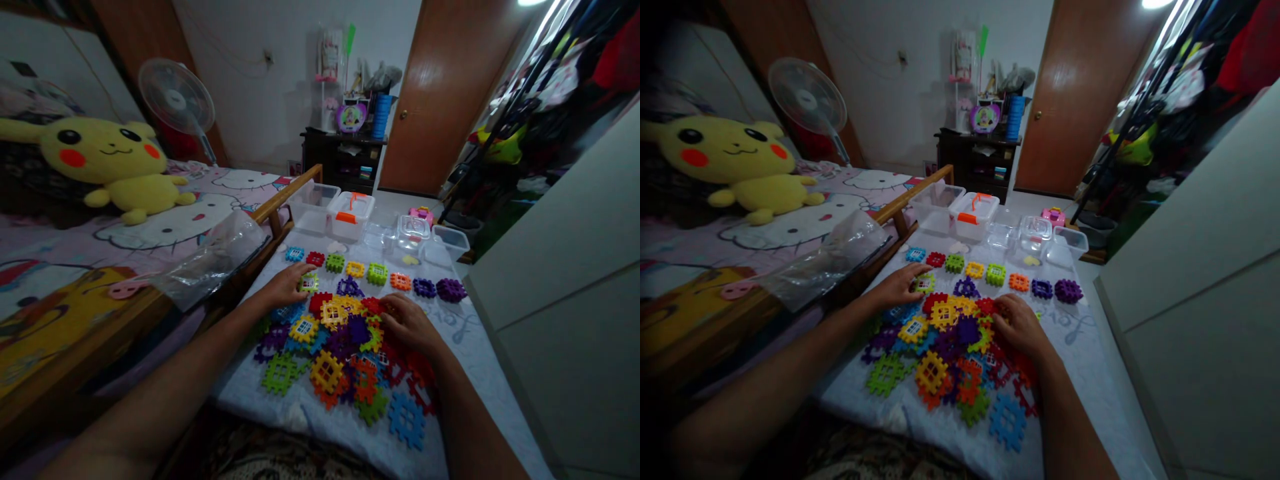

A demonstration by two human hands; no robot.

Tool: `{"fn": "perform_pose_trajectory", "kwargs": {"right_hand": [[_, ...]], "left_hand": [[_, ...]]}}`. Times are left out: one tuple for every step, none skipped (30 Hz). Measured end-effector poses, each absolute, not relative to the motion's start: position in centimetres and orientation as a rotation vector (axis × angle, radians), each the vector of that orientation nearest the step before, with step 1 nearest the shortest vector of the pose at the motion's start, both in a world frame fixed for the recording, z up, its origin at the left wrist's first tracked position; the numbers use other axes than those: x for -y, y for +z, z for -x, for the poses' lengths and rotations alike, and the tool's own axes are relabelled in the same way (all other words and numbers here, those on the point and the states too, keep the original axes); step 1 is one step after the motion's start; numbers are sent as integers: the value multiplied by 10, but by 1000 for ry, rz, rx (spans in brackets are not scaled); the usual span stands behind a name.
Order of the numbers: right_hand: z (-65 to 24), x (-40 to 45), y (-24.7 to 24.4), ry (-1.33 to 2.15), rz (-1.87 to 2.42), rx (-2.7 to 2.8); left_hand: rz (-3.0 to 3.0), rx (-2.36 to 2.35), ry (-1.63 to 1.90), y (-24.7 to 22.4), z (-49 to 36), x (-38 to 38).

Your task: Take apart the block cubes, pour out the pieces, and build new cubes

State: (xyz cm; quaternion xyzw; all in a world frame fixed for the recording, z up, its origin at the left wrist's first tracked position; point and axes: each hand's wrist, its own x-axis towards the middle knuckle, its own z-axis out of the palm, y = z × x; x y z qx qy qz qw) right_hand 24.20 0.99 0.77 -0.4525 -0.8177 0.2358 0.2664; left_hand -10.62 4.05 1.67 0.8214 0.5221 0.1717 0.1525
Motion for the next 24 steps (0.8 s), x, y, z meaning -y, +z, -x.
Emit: {"fn": "perform_pose_trajectory", "kwargs": {"right_hand": [[-242,-10,9,637,1224,2212],[-242,-10,10,638,1226,2218],[-241,-10,11,639,1227,2226],[-241,-9,11,640,1229,2233],[-241,-9,11,640,1232,2237],[-241,-9,11,641,1237,2238],[-241,-9,10,640,1240,2237],[-242,-10,9,637,1242,2233],[-242,-10,8,633,1243,2228],[-242,-10,6,630,1244,2223],[-243,-10,5,629,1244,2219],[-243,-10,4,630,1243,2217],[-243,-10,3,633,1241,2216],[-243,-10,3,637,1239,2217],[-243,-10,3,639,1236,2218],[-243,-10,3,638,1234,2220],[-243,-10,4,635,1234,2221],[-243,-10,4,633,1236,2221],[-242,-10,5,631,1240,2219],[-242,-9,5,631,1242,2217],[-242,-9,5,633,1242,2214],[-242,-9,5,636,1241,2213],[-242,-9,6,639,1238,2213],[-242,-9,6,639,1236,2215]], "left_hand": [[-2352,-1502,496,18,106,-41],[-2346,-1504,500,20,106,-42],[-2342,-1502,506,23,105,-43],[-2343,-1496,512,26,104,-46],[-2349,-1486,519,30,102,-48],[-2358,-1476,529,33,99,-51],[-2368,-1464,538,38,95,-54],[-2378,-1450,546,42,90,-58],[-2387,-1436,556,46,83,-62],[-2398,-1415,569,49,75,-67],[-2414,-1387,580,52,66,-71],[-2436,-1353,592,54,55,-76],[-2466,-1317,601,55,44,-82],[-2495,-1281,600,56,31,-88],[-2516,-1259,595,55,19,-94],[-2532,-1230,581,54,6,-100],[-2544,-1190,561,52,-6,-106],[-2543,-1159,534,50,-17,-112],[-2534,-1140,509,48,-27,-117],[-2524,-1126,486,46,-35,-121],[-2513,-1125,464,44,-41,-125],[-2503,-1130,444,42,-47,-128],[-2497,-1136,427,41,-50,-131],[-2493,-1141,413,39,-53,-133]]}}
